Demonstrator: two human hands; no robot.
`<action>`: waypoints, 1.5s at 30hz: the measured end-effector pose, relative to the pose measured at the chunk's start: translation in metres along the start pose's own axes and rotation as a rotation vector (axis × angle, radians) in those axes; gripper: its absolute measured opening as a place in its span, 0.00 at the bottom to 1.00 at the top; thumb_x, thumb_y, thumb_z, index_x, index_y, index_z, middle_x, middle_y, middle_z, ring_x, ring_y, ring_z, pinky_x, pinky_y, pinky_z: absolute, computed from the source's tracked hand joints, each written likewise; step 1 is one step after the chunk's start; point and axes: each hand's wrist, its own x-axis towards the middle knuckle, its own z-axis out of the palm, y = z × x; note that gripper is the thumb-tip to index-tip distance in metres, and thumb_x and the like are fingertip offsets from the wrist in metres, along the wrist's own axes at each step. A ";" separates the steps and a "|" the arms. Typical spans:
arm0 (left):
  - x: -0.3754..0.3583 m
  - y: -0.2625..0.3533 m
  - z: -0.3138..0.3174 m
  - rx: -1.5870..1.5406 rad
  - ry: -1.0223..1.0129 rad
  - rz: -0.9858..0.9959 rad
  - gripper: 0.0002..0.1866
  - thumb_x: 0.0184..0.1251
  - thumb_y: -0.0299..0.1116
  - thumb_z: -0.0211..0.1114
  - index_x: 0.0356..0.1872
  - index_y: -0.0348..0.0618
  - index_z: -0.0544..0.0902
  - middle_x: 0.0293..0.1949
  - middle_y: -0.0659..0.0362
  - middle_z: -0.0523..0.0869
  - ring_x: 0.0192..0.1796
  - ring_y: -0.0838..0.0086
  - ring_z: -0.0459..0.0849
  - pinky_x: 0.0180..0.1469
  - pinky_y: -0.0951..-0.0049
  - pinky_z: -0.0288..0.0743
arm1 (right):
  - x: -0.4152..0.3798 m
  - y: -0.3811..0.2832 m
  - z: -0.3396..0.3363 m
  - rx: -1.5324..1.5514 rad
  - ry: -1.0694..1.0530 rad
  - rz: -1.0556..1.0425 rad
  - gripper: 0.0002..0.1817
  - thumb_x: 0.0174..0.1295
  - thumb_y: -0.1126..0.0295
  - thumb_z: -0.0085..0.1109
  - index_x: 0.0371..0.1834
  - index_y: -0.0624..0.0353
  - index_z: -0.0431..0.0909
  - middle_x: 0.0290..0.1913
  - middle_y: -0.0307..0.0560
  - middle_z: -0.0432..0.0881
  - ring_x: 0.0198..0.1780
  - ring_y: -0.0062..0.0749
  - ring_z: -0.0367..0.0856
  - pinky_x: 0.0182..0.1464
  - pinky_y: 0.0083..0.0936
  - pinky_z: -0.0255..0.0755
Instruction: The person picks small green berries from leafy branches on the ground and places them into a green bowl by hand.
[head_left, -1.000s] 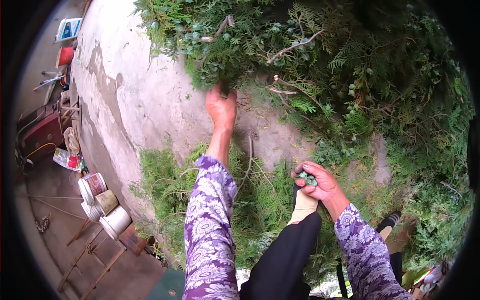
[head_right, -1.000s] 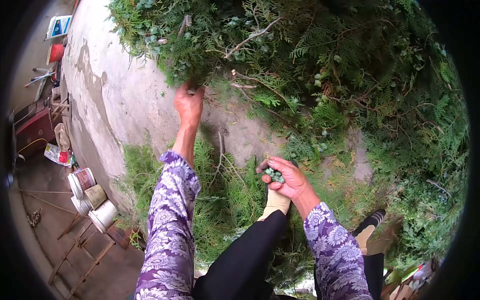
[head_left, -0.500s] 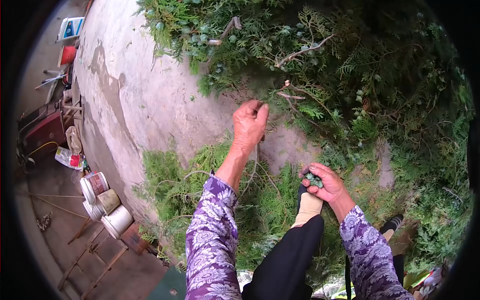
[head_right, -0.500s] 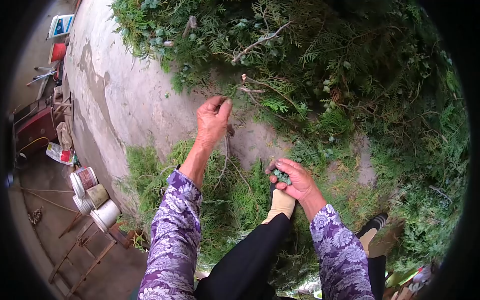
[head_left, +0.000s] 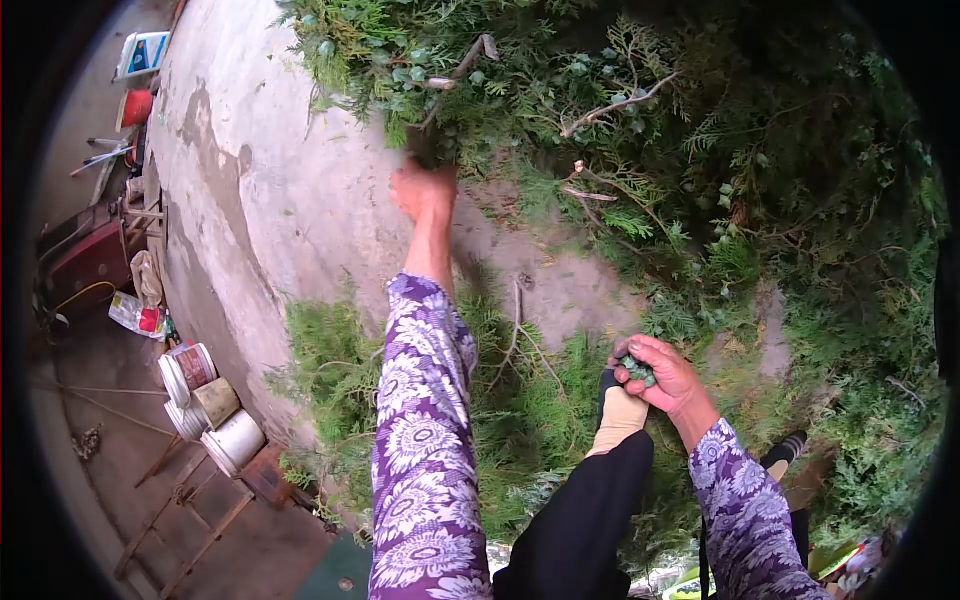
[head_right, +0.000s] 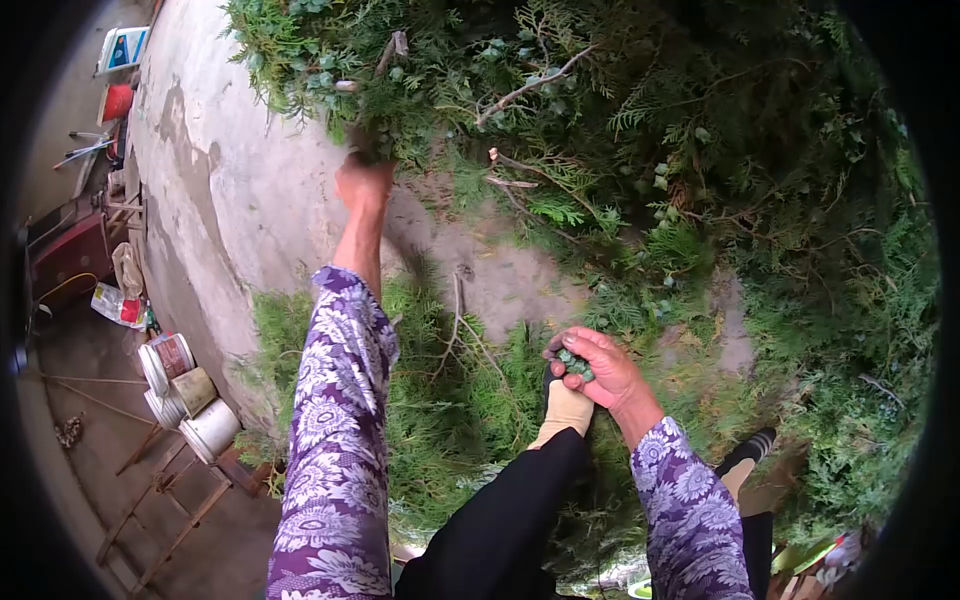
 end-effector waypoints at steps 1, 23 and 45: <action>-0.008 0.007 0.002 -0.008 0.075 -0.010 0.26 0.42 0.42 0.68 0.48 0.51 0.78 0.45 0.45 0.78 0.48 0.54 0.75 0.49 0.61 0.70 | -0.002 0.000 -0.001 -0.002 0.004 0.000 0.09 0.61 0.68 0.51 0.37 0.64 0.72 0.35 0.49 0.76 0.30 0.24 0.73 0.20 0.11 0.64; -0.273 -0.017 -0.029 -0.924 -0.793 0.186 0.07 0.48 0.16 0.57 0.27 0.40 0.74 0.26 0.68 0.74 0.28 0.87 0.70 0.30 0.86 0.65 | -0.062 0.013 -0.031 -0.040 0.022 -0.141 0.11 0.63 0.66 0.49 0.36 0.65 0.73 0.33 0.46 0.75 0.30 0.24 0.72 0.23 0.14 0.61; -0.016 -0.084 -0.028 -0.220 0.048 0.223 0.22 0.56 0.33 0.55 0.54 0.39 0.71 0.48 0.48 0.76 0.47 0.60 0.76 0.51 0.67 0.69 | -0.069 -0.011 -0.041 -0.157 0.110 -0.136 0.14 0.62 0.63 0.51 0.36 0.66 0.73 0.34 0.49 0.76 0.30 0.26 0.73 0.24 0.15 0.64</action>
